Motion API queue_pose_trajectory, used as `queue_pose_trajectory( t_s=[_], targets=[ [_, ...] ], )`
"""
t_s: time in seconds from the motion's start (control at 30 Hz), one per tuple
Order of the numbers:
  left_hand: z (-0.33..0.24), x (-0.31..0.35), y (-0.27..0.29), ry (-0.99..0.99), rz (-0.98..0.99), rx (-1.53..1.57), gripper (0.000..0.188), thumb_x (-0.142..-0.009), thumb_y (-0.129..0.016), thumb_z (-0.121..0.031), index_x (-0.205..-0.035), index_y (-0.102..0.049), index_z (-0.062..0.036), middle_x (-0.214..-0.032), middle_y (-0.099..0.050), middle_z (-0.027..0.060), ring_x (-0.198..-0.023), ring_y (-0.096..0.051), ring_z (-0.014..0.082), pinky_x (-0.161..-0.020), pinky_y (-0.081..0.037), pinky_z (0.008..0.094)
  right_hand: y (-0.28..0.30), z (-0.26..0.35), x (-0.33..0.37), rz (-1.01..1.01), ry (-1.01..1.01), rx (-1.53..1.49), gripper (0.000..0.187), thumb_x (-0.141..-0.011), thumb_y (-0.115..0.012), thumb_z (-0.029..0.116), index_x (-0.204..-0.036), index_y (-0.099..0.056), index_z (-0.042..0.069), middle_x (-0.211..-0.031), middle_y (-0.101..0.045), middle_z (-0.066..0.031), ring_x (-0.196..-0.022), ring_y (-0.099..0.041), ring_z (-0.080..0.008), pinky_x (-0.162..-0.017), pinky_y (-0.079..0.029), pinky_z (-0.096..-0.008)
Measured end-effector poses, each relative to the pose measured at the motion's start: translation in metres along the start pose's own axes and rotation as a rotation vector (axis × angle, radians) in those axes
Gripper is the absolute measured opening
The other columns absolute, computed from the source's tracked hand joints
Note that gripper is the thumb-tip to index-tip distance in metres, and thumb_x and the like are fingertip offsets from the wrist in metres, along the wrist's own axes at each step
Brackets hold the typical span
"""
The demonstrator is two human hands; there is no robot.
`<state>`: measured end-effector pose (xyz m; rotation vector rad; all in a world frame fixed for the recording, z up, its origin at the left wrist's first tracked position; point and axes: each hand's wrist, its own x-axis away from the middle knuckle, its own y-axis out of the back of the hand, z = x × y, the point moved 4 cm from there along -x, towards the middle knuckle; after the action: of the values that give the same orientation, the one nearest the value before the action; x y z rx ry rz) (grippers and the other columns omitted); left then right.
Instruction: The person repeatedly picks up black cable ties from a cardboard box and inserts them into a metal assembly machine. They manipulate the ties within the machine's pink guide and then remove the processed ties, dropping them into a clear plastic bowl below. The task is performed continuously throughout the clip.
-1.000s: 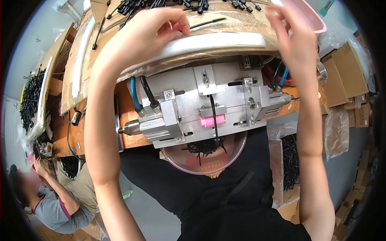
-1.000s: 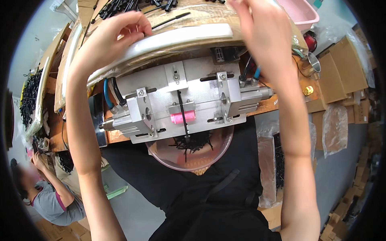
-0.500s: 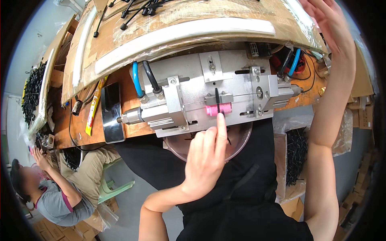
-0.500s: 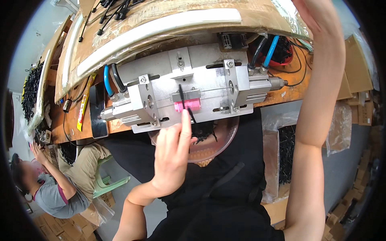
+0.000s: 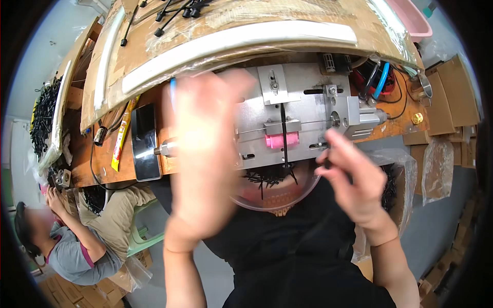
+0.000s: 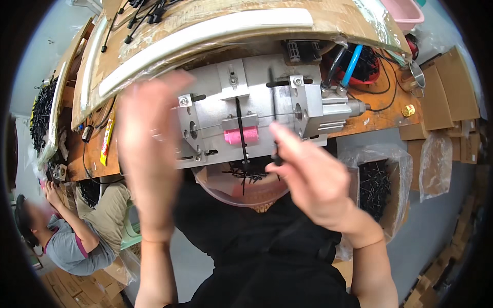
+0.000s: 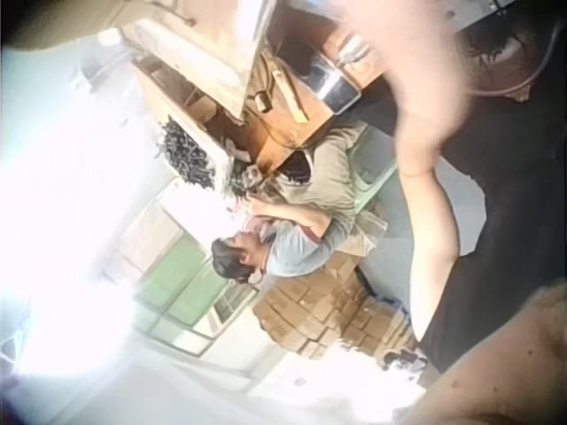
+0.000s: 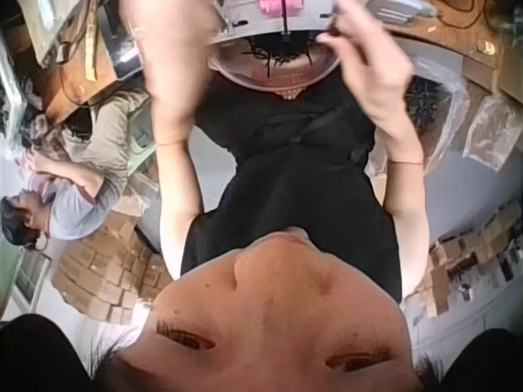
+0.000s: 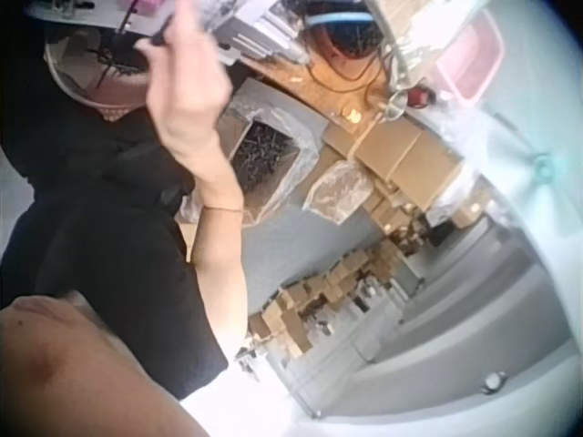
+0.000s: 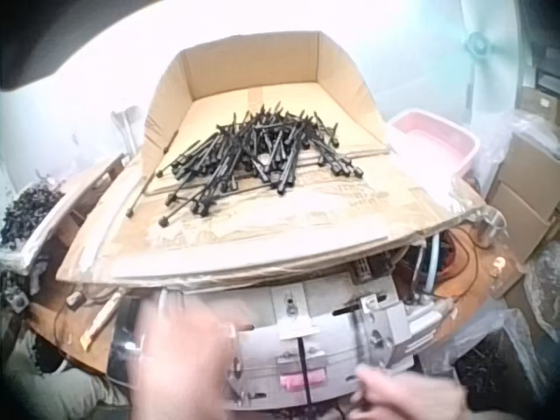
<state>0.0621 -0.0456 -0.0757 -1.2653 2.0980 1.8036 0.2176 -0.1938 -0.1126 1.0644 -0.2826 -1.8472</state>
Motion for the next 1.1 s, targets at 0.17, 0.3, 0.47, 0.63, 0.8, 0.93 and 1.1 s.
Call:
queue_pose_trajectory(
  t_s=[0.17, 0.3, 0.47, 0.63, 0.8, 0.93, 1.1],
  targets=[
    [0.116, -0.083, 0.031, 0.113, 0.032, -0.085, 0.017, -0.092, -0.058, -0.005, -0.107, -0.065, -0.0077, -0.089, -0.061, 0.0087, -0.085, -0.059, 0.0207, -0.078, -0.046, 0.0322, -0.043, 0.002, 0.022, 0.064, 0.046, 0.027, 0.062, -0.071, -0.075, -0.009, -0.13, -0.055, -0.009, -0.084, -0.063, -0.0103, -0.06, -0.054, -0.0191, -0.054, -0.046, -0.0329],
    [0.121, -0.087, 0.031, 0.2, 0.227, 0.135, 0.013, -0.09, -0.061, -0.007, -0.103, -0.065, -0.0036, -0.082, -0.061, 0.0046, -0.077, -0.056, 0.013, -0.072, -0.046, 0.0263, -0.053, -0.006, 0.02, 0.092, 0.061, 0.053, 0.061, -0.076, -0.075, -0.001, -0.134, -0.054, -0.005, -0.072, -0.056, -0.006, -0.058, -0.052, -0.018, -0.053, -0.045, -0.0323],
    [0.07, -0.053, 0.034, 0.001, -0.073, 0.11, 0.028, -0.086, -0.06, 0.003, -0.112, -0.066, -0.0059, -0.089, -0.063, 0.0048, -0.076, -0.054, 0.0149, -0.072, -0.044, 0.0252, -0.031, -0.003, 0.005, 0.243, 0.062, 0.136, 0.064, -0.076, -0.079, 0.013, -0.133, -0.056, -0.001, -0.073, -0.057, -0.0037, -0.06, -0.054, -0.0162, -0.053, -0.046, -0.0312],
    [-0.023, 0.048, 0.003, 0.038, 0.001, -0.084, 0.06, -0.078, -0.062, 0.005, -0.137, -0.051, 0.0049, -0.097, -0.057, 0.0089, -0.088, -0.054, 0.0202, -0.076, -0.046, 0.0299, 0.03, -0.031, -0.111, -0.119, 0.135, 0.494, 0.025, -0.088, -0.064, 0.0, -0.113, -0.063, -0.004, -0.089, -0.068, -0.0058, -0.074, -0.06, -0.007, -0.064, -0.048, -0.0234],
    [-0.076, 0.072, -0.054, 0.032, 0.198, -0.066, 0.064, -0.079, -0.06, 0.0, -0.141, -0.044, 0.0068, -0.1, -0.052, 0.009, -0.082, -0.051, 0.0204, -0.075, -0.046, 0.029, 0.074, -0.101, -0.253, 0.077, -0.141, 0.728, 0.026, -0.088, -0.065, 0.013, -0.112, -0.063, 0.003, -0.096, -0.068, -0.0182, -0.092, -0.064, -0.0274, -0.081, -0.053, -0.0402],
    [-0.068, 0.074, -0.067, 0.074, 0.278, -0.148, 0.068, -0.077, -0.059, 0.001, -0.143, -0.04, 0.0088, -0.099, -0.051, 0.0086, -0.082, -0.05, 0.0196, -0.075, -0.046, 0.0286, 0.068, -0.089, -0.276, 0.32, -0.171, 0.54, 0.027, -0.086, -0.064, 0.013, -0.111, -0.063, 0.003, -0.099, -0.069, -0.015, -0.094, -0.064, -0.0243, -0.082, -0.052, -0.0387],
    [-0.062, 0.066, -0.06, 0.024, 0.312, -0.155, 0.069, -0.078, -0.058, 0.002, -0.143, -0.038, 0.0092, -0.097, -0.051, 0.0088, -0.084, -0.051, 0.0199, -0.078, -0.047, 0.0285, 0.111, -0.088, -0.282, 0.218, -0.432, -0.256, 0.02, -0.095, -0.061, 0.016, -0.109, -0.066, 0.002, -0.089, -0.066, -0.0082, -0.081, -0.059, -0.0143, -0.074, -0.05, -0.0256]
  ],
)
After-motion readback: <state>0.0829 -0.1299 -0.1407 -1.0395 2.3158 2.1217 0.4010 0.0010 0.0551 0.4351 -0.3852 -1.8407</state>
